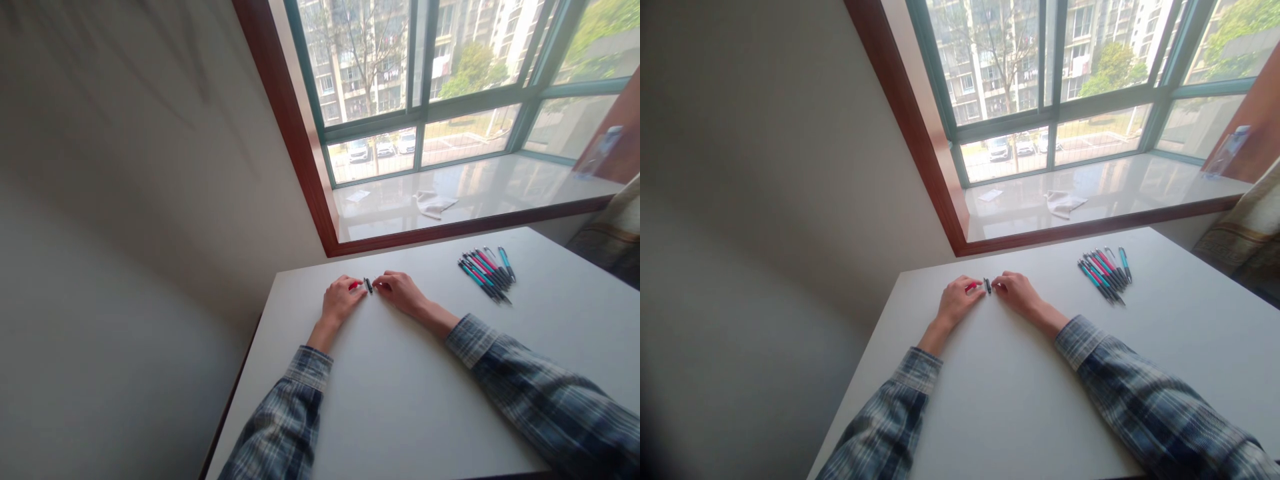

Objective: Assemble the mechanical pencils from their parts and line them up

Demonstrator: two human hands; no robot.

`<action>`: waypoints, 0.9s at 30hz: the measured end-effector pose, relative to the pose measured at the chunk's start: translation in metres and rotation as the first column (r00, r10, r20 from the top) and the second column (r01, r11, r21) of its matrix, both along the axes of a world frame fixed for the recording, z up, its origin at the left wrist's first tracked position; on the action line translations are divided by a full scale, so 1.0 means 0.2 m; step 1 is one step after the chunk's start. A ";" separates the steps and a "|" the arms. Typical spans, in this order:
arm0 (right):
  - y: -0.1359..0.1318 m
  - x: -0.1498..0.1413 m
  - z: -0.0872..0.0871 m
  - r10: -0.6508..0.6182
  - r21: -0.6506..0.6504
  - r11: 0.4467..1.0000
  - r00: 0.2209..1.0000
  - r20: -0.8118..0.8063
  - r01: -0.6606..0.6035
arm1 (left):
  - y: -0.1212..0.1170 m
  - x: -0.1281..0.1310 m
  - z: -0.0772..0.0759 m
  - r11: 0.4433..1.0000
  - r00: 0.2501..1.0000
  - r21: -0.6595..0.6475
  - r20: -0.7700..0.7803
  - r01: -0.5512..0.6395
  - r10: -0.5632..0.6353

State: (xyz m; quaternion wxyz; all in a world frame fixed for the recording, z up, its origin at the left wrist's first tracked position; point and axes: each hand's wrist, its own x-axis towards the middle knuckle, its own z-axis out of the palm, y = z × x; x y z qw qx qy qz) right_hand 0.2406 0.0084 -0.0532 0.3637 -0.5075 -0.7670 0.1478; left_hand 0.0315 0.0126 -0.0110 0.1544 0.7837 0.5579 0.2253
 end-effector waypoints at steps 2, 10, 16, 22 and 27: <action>0.00 0.00 0.00 -0.002 -0.001 1.000 1.000 0.004 0.002 | 0.00 0.00 0.00 1.000 1.000 0.000 -0.022 -0.004 0.004; -0.01 0.00 0.01 0.017 -0.007 1.000 1.000 0.006 -0.017 | 0.01 0.02 -0.02 0.999 0.998 0.026 -0.056 -0.019 0.021; -0.01 0.01 0.02 0.027 -0.020 0.999 1.000 0.002 -0.027 | 0.02 0.04 -0.01 0.999 0.995 0.012 -0.089 -0.037 0.038; -0.01 0.01 0.02 0.022 -0.015 1.000 1.000 0.019 -0.021 | 0.02 0.04 -0.02 0.999 0.995 0.023 -0.085 -0.041 0.043; 0.00 0.01 0.02 0.002 -0.017 1.000 0.999 0.040 -0.002 | 0.02 0.04 -0.02 0.999 0.997 0.028 -0.069 -0.036 0.038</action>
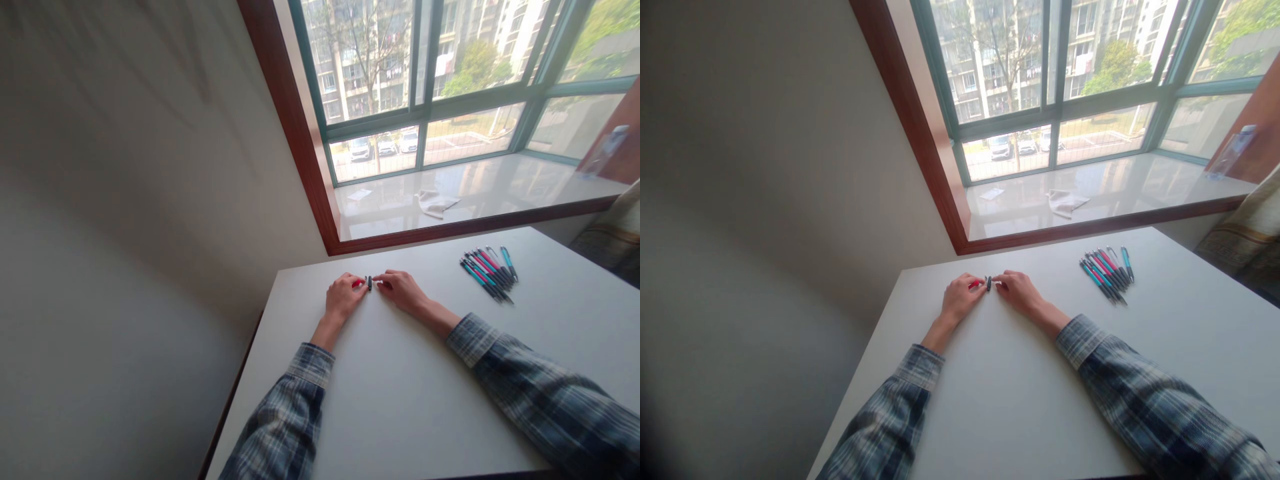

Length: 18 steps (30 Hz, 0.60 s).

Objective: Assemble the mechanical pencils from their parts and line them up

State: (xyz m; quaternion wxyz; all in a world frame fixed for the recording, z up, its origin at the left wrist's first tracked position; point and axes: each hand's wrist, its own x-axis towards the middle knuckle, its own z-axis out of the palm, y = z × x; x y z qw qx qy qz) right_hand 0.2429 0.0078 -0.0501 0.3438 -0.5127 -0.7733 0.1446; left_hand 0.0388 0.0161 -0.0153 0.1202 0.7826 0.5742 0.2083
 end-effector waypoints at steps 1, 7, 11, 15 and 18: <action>0.00 0.00 0.00 -0.003 -0.001 1.000 1.000 0.006 0.003 | 0.00 0.00 0.00 1.000 1.000 0.003 0.003 0.000 0.000; 0.00 -0.01 0.00 -0.005 -0.011 1.000 1.000 0.026 0.006 | -0.01 0.00 0.01 1.000 1.000 -0.002 0.006 0.005 -0.005; 0.00 -0.01 0.01 -0.006 -0.018 1.000 1.000 0.023 0.006 | -0.01 0.00 0.01 1.000 1.000 -0.006 0.015 -0.005 0.005; 0.00 0.00 0.01 -0.008 -0.021 1.000 1.000 0.021 0.008 | -0.01 0.01 0.01 1.000 1.000 -0.018 0.021 -0.014 0.014; 0.00 -0.01 0.00 -0.007 -0.017 1.000 1.000 0.021 0.008 | -0.01 0.01 0.00 1.000 0.999 -0.011 0.028 -0.019 0.019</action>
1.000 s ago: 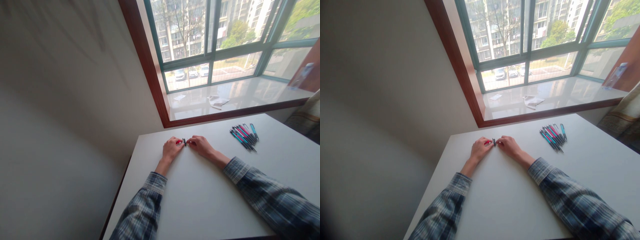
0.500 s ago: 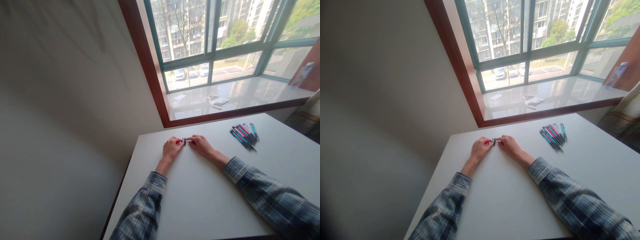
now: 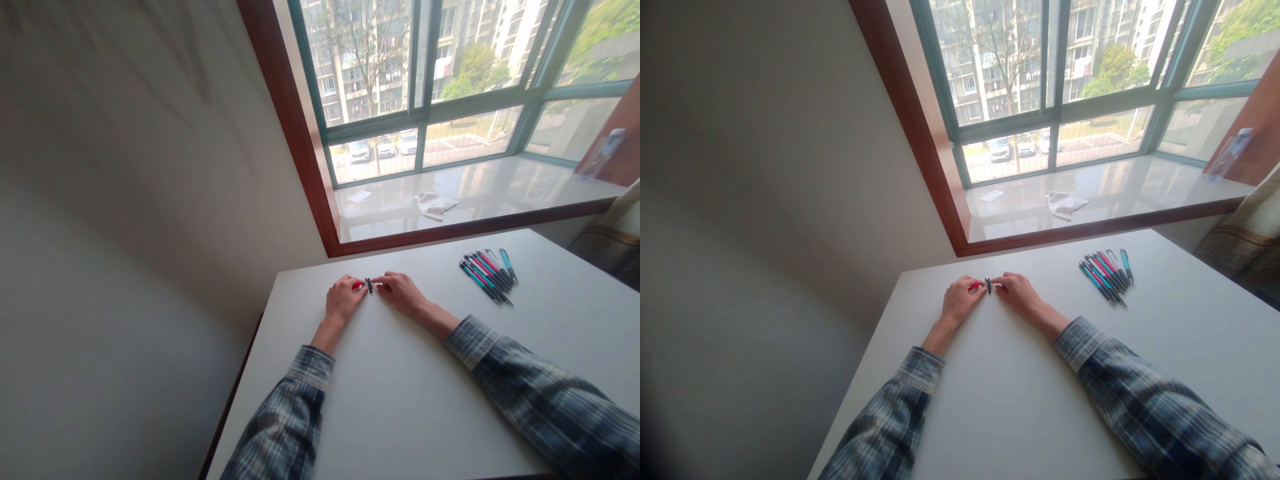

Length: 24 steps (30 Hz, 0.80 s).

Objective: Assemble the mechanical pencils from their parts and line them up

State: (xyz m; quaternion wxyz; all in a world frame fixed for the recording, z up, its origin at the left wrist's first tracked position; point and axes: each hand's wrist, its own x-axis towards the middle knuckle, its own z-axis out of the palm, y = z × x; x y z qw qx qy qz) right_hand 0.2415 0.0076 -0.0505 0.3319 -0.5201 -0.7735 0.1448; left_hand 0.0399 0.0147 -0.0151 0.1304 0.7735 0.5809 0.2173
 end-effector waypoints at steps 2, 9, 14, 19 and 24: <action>0.00 0.00 -0.01 -0.001 0.007 1.000 1.000 0.001 0.001 | 0.00 0.00 -0.01 1.000 1.000 0.008 0.003 -0.001 0.001; 0.01 0.00 -0.02 0.011 0.021 1.000 1.000 -0.001 -0.011 | 0.01 -0.01 -0.03 1.000 1.000 0.007 0.002 -0.009 0.009; 0.02 0.00 -0.03 0.008 0.019 1.000 1.000 -0.019 -0.008 | 0.01 0.00 -0.03 1.000 1.000 0.014 -0.001 -0.007 0.007; 0.02 0.00 -0.02 0.013 0.018 1.000 0.999 -0.035 -0.012 | 0.02 0.00 -0.03 1.000 1.000 0.023 0.002 0.000 0.000; 0.01 -0.01 -0.01 0.013 0.029 0.999 0.999 -0.046 -0.012 | 0.02 -0.01 -0.03 1.000 1.000 0.021 0.012 0.013 -0.013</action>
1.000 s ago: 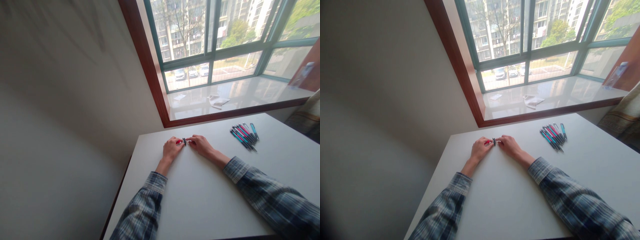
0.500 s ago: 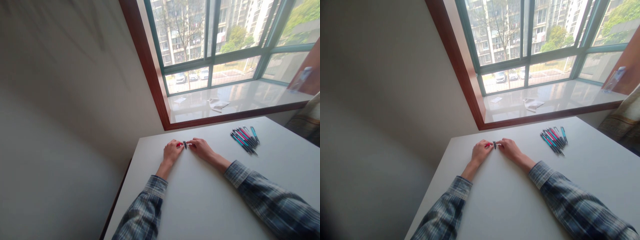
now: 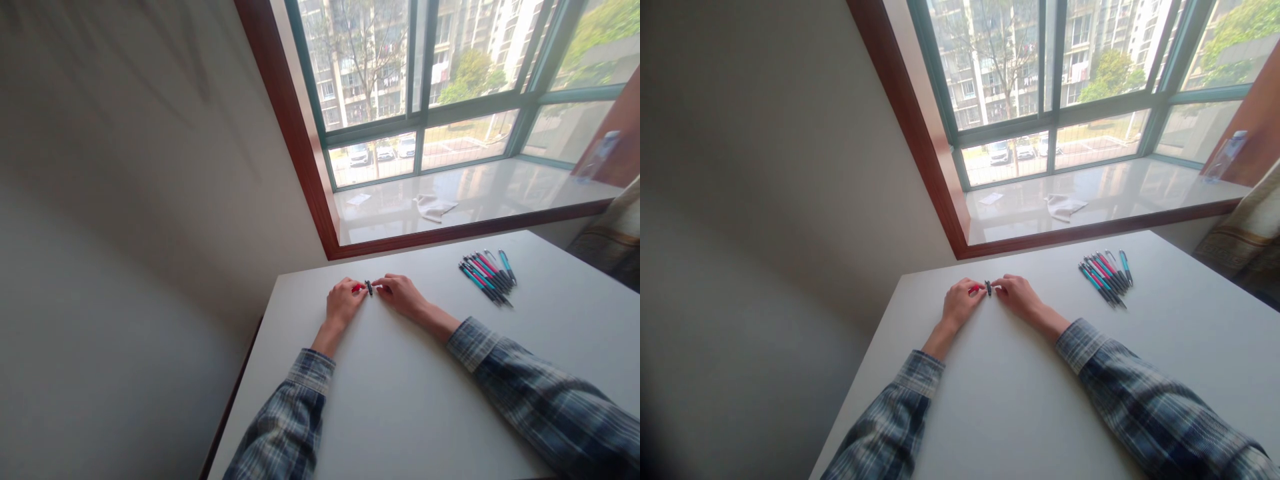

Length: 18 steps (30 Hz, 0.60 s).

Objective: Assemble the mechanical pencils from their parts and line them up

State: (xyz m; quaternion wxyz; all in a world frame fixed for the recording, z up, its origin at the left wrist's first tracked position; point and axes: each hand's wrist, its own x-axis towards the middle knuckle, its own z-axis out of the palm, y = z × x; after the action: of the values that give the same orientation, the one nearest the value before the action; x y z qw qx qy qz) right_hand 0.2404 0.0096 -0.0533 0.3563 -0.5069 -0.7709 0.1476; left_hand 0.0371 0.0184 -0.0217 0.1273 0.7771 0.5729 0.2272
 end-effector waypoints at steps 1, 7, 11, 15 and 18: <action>0.00 0.00 0.00 0.001 0.001 1.000 1.000 -0.001 -0.001 | 0.00 0.00 0.00 1.000 1.000 -0.002 0.000 0.004 -0.004; -0.01 0.00 0.01 -0.006 -0.008 1.000 1.000 0.002 0.006 | -0.01 -0.01 0.00 1.000 1.000 0.006 0.010 0.017 -0.017; 0.00 0.00 0.00 0.008 -0.003 1.000 1.000 -0.006 -0.008 | 0.00 -0.01 -0.01 1.000 1.000 0.007 0.012 0.015 -0.015; 0.00 0.00 0.00 0.013 -0.008 1.000 1.000 -0.018 -0.013 | 0.00 0.00 -0.01 1.000 1.000 0.012 0.007 0.009 -0.010; 0.00 0.00 0.01 0.013 -0.010 1.000 1.000 -0.018 -0.013 | 0.00 0.00 -0.01 1.000 1.000 0.018 0.008 0.005 -0.005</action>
State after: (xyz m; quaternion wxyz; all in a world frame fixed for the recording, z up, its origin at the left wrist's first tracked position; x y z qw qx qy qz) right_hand 0.2409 0.0089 -0.0523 0.3596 -0.5022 -0.7703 0.1585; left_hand 0.0369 0.0191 -0.0236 0.1234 0.7788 0.5682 0.2352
